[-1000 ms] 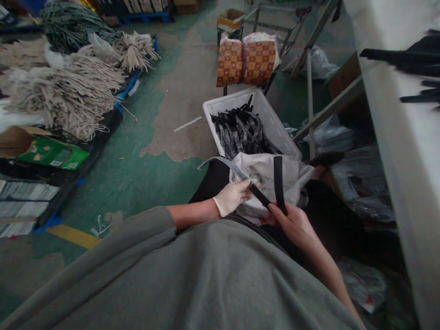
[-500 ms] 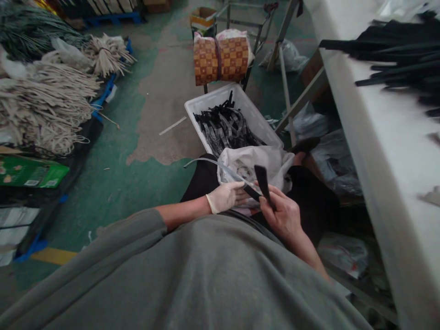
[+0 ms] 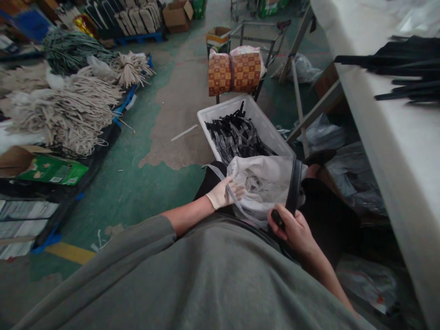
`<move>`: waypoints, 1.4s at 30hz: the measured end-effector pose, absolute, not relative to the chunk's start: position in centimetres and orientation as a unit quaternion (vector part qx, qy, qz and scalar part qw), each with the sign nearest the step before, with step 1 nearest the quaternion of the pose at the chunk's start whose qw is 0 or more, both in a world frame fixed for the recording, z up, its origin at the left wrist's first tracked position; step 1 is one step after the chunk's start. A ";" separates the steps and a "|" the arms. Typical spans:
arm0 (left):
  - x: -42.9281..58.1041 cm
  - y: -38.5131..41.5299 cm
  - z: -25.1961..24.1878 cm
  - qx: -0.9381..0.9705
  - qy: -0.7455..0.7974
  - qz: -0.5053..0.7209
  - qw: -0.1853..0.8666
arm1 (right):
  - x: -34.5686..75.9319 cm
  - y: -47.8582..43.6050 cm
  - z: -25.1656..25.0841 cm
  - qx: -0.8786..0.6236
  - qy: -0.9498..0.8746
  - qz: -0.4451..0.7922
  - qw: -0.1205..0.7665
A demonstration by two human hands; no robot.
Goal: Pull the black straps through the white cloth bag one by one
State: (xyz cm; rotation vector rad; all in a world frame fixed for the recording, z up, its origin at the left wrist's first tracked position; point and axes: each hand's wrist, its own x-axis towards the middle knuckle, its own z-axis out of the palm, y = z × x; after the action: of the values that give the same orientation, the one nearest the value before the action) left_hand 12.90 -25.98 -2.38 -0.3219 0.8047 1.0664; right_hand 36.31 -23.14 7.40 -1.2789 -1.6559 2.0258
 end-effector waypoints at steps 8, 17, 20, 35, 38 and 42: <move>5.2 -20.6 -0.9 -0.161 0.451 0.713 0.513 | 41.8 -25.0 6.7 -0.401 -0.470 0.762 0.193; 15.0 -23.3 0.3 0.297 0.406 0.452 0.737 | 38.5 -17.7 8.2 -0.450 -0.519 0.652 0.322; 16.0 -24.2 0.4 0.335 0.399 0.382 0.763 | 38.5 -15.5 8.3 -0.436 -0.533 0.624 0.370; 21.3 -20.4 6.6 0.485 0.499 0.427 0.578 | 36.0 -17.2 10.6 -0.452 -0.637 0.535 0.321; 21.9 -21.6 5.6 0.547 0.530 0.339 0.552 | 36.5 -17.0 10.4 -0.481 -0.632 0.508 0.333; 21.9 -23.6 4.3 0.548 0.526 0.297 0.579 | 36.8 -16.9 10.6 -0.481 -0.580 0.545 0.367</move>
State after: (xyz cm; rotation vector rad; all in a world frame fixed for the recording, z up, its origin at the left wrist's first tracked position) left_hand 21.91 -23.56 4.29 1.2818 1.2295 0.6940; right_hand 36.81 -16.86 10.62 -1.2344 -1.4905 1.4009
